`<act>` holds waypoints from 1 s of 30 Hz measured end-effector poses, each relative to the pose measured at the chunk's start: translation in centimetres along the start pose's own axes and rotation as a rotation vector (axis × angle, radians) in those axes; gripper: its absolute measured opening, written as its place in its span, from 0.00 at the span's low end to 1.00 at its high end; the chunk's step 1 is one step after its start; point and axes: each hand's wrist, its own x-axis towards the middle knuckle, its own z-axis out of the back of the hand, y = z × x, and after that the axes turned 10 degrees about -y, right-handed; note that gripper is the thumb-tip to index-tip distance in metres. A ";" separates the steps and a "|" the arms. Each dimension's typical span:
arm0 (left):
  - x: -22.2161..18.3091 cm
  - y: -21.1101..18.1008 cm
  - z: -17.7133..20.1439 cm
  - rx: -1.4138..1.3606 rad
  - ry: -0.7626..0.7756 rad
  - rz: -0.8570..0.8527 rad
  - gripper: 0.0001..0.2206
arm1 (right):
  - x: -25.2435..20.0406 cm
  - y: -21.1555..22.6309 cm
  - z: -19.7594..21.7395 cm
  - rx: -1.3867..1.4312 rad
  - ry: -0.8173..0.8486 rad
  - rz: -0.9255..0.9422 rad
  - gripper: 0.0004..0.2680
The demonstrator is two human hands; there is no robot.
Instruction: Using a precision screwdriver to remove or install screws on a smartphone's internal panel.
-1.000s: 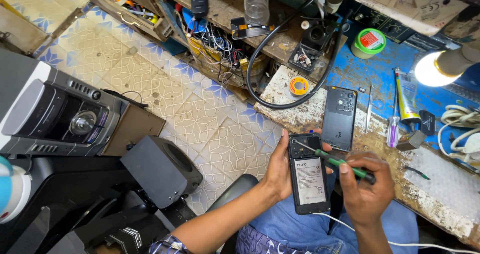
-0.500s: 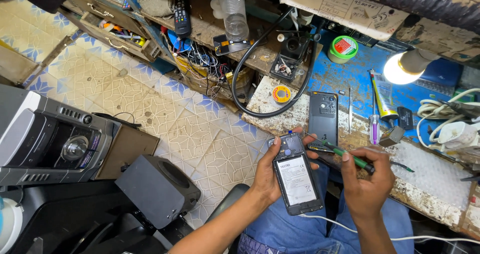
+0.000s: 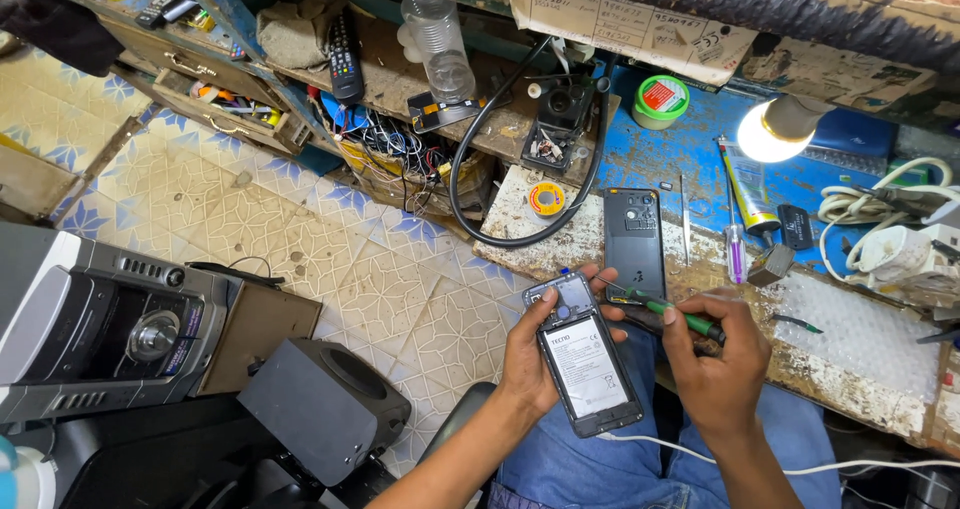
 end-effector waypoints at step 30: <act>0.4 1.0 2.0 -0.225 0.140 0.034 0.34 | -1.3 -1.2 1.4 -0.156 -0.048 0.223 0.06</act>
